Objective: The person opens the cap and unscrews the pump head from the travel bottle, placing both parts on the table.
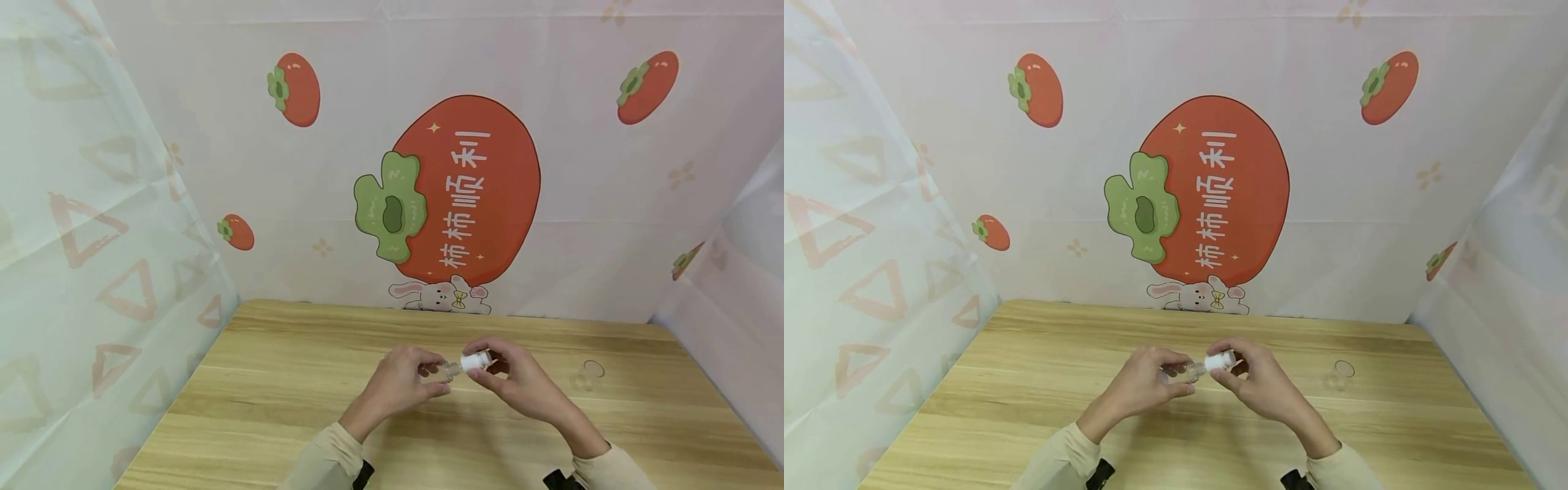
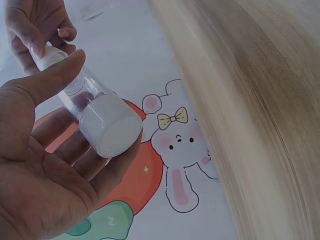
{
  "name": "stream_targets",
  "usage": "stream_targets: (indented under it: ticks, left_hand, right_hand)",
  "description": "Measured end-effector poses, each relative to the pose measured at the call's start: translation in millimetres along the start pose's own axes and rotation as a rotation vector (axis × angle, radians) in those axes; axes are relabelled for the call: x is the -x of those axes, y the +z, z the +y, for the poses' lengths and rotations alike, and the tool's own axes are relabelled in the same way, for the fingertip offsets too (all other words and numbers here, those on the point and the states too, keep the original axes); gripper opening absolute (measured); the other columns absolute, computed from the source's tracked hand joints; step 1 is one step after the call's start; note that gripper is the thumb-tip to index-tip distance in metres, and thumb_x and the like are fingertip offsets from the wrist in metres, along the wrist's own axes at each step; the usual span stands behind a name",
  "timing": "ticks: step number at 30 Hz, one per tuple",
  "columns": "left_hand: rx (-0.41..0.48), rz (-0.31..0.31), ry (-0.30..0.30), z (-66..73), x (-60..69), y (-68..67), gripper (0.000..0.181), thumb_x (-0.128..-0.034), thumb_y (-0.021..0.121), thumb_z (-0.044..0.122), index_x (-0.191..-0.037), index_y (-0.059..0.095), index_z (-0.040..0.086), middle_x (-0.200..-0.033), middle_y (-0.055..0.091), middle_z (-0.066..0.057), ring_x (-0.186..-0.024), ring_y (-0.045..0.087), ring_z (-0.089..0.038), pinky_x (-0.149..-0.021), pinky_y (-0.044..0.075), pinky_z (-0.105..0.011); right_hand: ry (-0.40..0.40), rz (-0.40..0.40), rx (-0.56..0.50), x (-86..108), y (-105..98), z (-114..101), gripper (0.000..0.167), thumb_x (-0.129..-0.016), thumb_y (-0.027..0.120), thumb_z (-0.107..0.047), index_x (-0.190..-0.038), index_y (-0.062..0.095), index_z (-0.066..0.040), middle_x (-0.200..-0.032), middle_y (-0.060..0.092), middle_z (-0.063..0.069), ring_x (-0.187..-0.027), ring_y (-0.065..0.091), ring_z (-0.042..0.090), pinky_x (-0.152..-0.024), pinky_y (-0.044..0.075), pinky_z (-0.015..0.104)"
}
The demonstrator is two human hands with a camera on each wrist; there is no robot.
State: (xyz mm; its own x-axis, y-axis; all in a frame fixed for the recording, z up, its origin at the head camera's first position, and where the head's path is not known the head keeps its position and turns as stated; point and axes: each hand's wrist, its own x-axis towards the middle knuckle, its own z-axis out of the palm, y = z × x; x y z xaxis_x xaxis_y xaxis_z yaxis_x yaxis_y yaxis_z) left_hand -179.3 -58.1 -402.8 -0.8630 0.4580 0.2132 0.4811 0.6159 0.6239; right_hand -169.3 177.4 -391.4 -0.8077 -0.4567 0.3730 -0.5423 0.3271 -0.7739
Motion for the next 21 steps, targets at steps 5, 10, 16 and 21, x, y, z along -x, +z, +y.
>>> stream_targets:
  ticks: [5,10,16,21]
  left_hand:
    - [0.006,0.0,-0.022,-4.1,1.8,-1.1,0.035,-0.0817,0.087,0.029,-0.11,0.078,0.01,-0.097,0.076,0.0,-0.085,0.07,-0.013,-0.075,0.054,-0.025]
    - [0.016,0.007,-0.053,-7.7,3.2,-2.8,0.037,-0.0815,0.087,0.028,-0.112,0.078,0.009,-0.098,0.076,-0.003,-0.086,0.07,-0.015,-0.076,0.055,-0.027]
    - [0.019,0.026,-0.063,-9.0,4.7,-6.9,0.039,-0.081,0.088,0.028,-0.113,0.077,0.008,-0.096,0.075,-0.002,-0.085,0.07,-0.016,-0.075,0.054,-0.026]
    - [0.03,0.04,-0.059,-10.7,5.7,-10.5,0.037,-0.0816,0.087,0.027,-0.112,0.077,0.009,-0.096,0.075,-0.003,-0.085,0.071,-0.018,-0.075,0.054,-0.025]
  right_hand:
    - [0.001,0.011,0.003,2.2,-3.7,1.8,0.021,-0.092,0.074,-0.004,-0.112,0.066,-0.007,-0.1,0.066,0.005,-0.08,0.062,0.012,-0.067,0.057,0.029]
    - [0.04,0.025,0.012,4.8,-7.3,7.0,0.025,-0.09,0.075,-0.001,-0.112,0.066,-0.006,-0.104,0.066,0.007,-0.082,0.062,0.012,-0.069,0.057,0.029]
    - [0.089,0.068,0.049,8.6,-11.3,15.9,0.032,-0.085,0.078,0.004,-0.113,0.066,-0.006,-0.106,0.066,0.009,-0.085,0.063,0.014,-0.071,0.058,0.027]
    - [0.141,0.094,0.094,12.6,-15.4,25.5,0.033,-0.083,0.078,0.008,-0.113,0.066,-0.002,-0.106,0.066,0.011,-0.087,0.063,0.017,-0.07,0.058,0.027]
